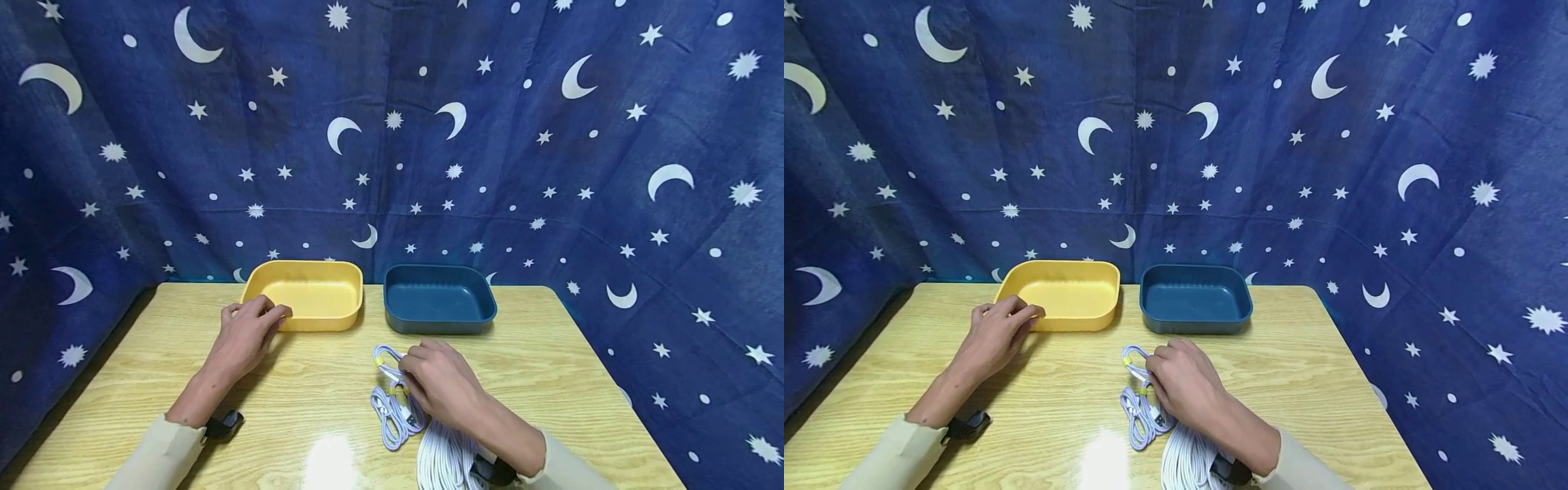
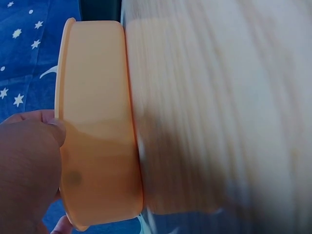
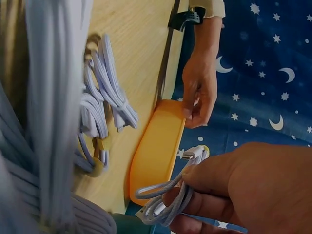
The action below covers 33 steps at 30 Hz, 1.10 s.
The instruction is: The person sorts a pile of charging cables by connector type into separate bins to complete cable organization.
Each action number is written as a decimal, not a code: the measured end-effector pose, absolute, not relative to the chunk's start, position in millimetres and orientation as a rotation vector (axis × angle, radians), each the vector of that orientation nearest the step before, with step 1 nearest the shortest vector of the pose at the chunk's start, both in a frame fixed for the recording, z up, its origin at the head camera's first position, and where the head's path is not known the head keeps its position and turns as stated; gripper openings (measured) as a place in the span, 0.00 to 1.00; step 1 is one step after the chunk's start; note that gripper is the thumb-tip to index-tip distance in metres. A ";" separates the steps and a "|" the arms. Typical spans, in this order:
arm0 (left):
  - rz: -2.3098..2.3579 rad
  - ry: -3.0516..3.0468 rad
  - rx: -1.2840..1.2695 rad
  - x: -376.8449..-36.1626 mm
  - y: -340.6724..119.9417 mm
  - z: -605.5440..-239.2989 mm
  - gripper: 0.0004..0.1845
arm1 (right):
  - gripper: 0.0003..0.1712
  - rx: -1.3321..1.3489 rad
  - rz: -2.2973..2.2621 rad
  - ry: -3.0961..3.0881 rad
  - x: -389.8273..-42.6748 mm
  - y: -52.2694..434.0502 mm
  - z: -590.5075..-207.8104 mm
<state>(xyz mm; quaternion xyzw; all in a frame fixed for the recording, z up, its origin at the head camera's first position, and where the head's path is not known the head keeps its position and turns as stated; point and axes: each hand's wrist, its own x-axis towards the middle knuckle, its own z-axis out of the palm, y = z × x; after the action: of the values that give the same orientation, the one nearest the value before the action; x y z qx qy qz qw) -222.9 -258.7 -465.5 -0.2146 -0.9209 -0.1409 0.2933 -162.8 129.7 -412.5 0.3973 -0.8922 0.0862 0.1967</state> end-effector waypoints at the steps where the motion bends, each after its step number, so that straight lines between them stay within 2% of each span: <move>1: -0.377 -2.455 -0.571 -223.3 -259.0 -466.1 0.10 | 0.05 1.116 0.233 -2.502 -164.4 128.4 -411.1; 18: -0.398 -2.447 -0.576 -222.5 -257.5 -464.5 0.11 | 0.06 1.195 0.021 -2.414 -198.9 94.2 -391.6; 26: -0.400 -2.442 -0.570 -222.0 -258.0 -465.0 0.11 | 0.06 1.241 -0.070 -2.311 -204.4 76.4 -384.2; 33: -0.405 -2.443 -0.568 -221.8 -257.7 -464.2 0.10 | 0.06 1.205 -0.092 -2.312 -220.7 64.0 -381.5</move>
<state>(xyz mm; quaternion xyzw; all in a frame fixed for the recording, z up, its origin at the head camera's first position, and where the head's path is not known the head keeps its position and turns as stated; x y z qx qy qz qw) -221.8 -257.7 -464.2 -0.2137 -0.9185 -0.1522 0.2959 -220.7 64.0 -381.5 0.4457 -0.8549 -0.0340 0.2634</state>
